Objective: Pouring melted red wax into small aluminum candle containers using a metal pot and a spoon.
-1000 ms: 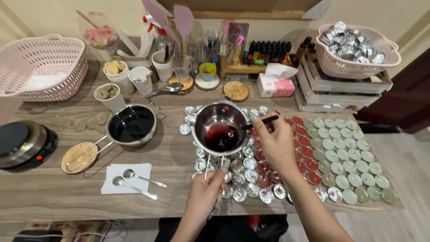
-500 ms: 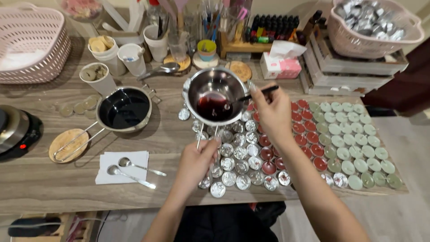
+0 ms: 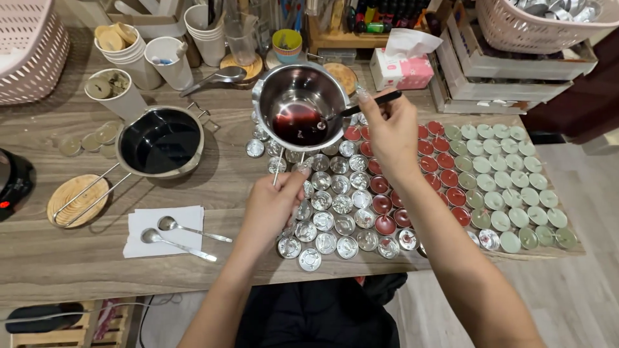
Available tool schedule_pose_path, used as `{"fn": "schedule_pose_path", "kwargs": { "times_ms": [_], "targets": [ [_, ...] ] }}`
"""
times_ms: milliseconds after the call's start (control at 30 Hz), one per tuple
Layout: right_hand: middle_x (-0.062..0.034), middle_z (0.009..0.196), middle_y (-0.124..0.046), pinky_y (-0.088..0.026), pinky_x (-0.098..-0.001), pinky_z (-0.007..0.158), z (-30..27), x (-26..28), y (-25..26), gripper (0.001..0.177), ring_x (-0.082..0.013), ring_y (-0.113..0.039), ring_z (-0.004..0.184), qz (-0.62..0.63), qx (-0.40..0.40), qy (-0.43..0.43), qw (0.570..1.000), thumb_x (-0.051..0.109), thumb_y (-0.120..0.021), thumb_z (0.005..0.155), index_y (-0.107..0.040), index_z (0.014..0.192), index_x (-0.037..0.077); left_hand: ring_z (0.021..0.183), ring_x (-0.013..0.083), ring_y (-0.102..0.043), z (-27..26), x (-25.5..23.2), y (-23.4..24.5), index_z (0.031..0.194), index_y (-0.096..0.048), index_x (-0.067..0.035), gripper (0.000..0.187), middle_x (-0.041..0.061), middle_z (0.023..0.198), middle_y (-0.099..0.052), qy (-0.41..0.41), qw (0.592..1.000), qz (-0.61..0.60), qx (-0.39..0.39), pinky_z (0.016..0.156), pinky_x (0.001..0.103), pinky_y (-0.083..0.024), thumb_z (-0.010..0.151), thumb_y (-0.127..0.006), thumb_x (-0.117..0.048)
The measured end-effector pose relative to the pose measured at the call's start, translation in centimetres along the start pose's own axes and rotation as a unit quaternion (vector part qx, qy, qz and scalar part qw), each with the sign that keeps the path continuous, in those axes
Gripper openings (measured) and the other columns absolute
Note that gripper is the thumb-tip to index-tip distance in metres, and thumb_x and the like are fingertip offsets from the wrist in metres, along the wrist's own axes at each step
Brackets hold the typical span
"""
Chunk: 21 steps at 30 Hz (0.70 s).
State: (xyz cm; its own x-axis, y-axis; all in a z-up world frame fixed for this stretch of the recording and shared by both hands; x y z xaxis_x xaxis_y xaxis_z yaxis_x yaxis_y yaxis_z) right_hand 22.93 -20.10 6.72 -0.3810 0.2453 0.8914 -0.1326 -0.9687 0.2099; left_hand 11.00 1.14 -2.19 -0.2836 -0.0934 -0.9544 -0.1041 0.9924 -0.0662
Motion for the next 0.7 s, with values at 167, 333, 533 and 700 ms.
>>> {"fn": "schedule_pose_path", "kwargs": {
  "times_ms": [167,333,533,700],
  "targets": [
    [0.0088,0.075,-0.052,-0.031,-0.0225,0.058,0.6,-0.4,0.5,0.032,-0.0018,-0.039,0.067,0.024,0.005,0.021,0.999,0.029,-0.072,0.102,-0.059,0.084,0.007,0.034,0.0069,-0.041,0.5,-0.5,-0.1,0.061,-0.058,-0.009,0.046,-0.003,0.045,-0.047,-0.008,0.999,0.031,-0.006,0.035,0.025,-0.032,0.094,-0.066,-0.04],
    [0.0084,0.073,-0.049,-0.028,-0.0237,0.056,0.6,-1.0,0.6,0.031,-0.0025,-0.036,0.065,0.023,-0.001,-0.006,1.0,0.028,-0.073,0.101,-0.059,0.084,0.006,0.035,0.0076,-0.043,0.8,0.0,-0.3,0.062,-0.059,-0.008,0.044,-0.002,0.045,-0.048,0.0,0.999,0.045,-0.011,0.035,0.024,-0.035,0.094,-0.066,-0.037],
    [0.0092,0.078,-0.055,-0.034,-0.0221,0.058,1.5,-0.9,0.7,0.026,-0.001,-0.041,0.068,0.017,-0.012,0.019,1.0,0.028,-0.071,0.102,-0.065,0.093,0.005,0.037,0.0061,-0.047,1.4,-0.1,-0.5,0.065,-0.063,-0.005,0.034,-0.002,0.048,-0.052,-0.031,0.999,0.032,-0.017,0.037,0.025,-0.037,0.092,-0.065,-0.026],
    [0.009,0.076,-0.054,-0.032,-0.0226,0.056,2.2,-2.1,0.4,0.028,-0.0011,-0.039,0.066,0.031,-0.002,-0.01,0.999,0.031,-0.072,0.102,-0.066,0.094,0.004,0.035,0.0073,-0.046,2.2,0.8,-0.5,0.064,-0.062,-0.004,0.037,-0.001,0.046,-0.051,-0.023,1.0,0.014,-0.003,0.036,0.026,-0.036,0.092,-0.066,-0.027]
  ]
}}
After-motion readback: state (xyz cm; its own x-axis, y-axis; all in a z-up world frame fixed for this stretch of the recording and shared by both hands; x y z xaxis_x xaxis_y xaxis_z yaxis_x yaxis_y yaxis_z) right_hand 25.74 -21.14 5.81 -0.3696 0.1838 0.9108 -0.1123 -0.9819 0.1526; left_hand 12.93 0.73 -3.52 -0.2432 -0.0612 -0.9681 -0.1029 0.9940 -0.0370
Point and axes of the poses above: each hand's wrist, its own z-axis towards the middle knuckle, its own y-axis out of the back of the hand, x = y × z, the point moved 10 cm from there along z, towards the middle knuckle
